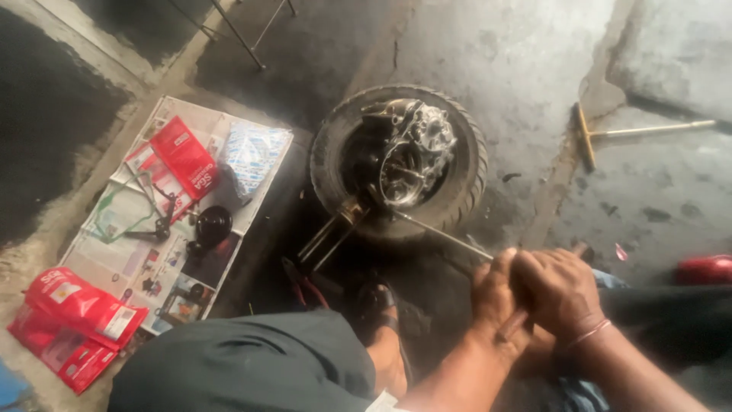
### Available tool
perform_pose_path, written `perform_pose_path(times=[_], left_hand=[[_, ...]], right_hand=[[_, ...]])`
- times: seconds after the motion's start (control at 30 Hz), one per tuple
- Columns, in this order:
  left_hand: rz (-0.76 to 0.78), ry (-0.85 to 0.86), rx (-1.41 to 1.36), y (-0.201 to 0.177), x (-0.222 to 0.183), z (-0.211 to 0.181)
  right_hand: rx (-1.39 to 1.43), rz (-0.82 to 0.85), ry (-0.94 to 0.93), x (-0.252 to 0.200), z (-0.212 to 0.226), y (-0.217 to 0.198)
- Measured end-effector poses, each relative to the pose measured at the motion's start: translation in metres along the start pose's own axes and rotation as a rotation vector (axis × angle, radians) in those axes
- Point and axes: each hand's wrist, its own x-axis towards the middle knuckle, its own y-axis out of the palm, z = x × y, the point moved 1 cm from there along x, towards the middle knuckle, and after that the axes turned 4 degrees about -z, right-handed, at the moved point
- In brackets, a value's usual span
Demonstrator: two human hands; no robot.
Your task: A person is using a T-handle wrench and other tools to work on a motorcycle engine component on a tire stand.
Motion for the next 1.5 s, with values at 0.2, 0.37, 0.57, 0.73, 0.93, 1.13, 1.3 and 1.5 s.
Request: perform_pose_path(times=[0.2,0.37,0.57,0.73,0.93,1.13,1.3,1.5], left_hand=[[0.046,0.117,0.039,-0.023,0.013,0.013],[-0.12,0.089,0.083,-0.006,0.002,0.004],[-0.1,0.102,0.063,-0.022,0.02,0.017],[-0.147,0.084,0.069,-0.025,0.025,0.018],[-0.177,0.07,0.099,-0.016,0.023,0.016],[-0.28,0.032,0.115,-0.02,0.028,0.022],[-0.319,0.084,0.233,-0.035,0.04,0.032],[-0.363,-0.003,0.193,-0.017,0.027,0.022]], right_hand=[[-0.039,0.027,0.038,-0.008,-0.003,0.005],[-0.035,0.013,0.032,-0.01,-0.001,0.005],[-0.051,0.003,0.12,-0.023,-0.007,0.013],[-0.048,0.015,0.149,-0.022,-0.004,0.013],[-0.063,0.051,0.187,-0.031,-0.017,0.019],[-0.087,0.01,0.23,-0.038,-0.022,0.025],[-0.033,-0.016,0.211,-0.033,-0.014,0.02],[-0.003,-0.045,0.278,-0.041,-0.02,0.024]])
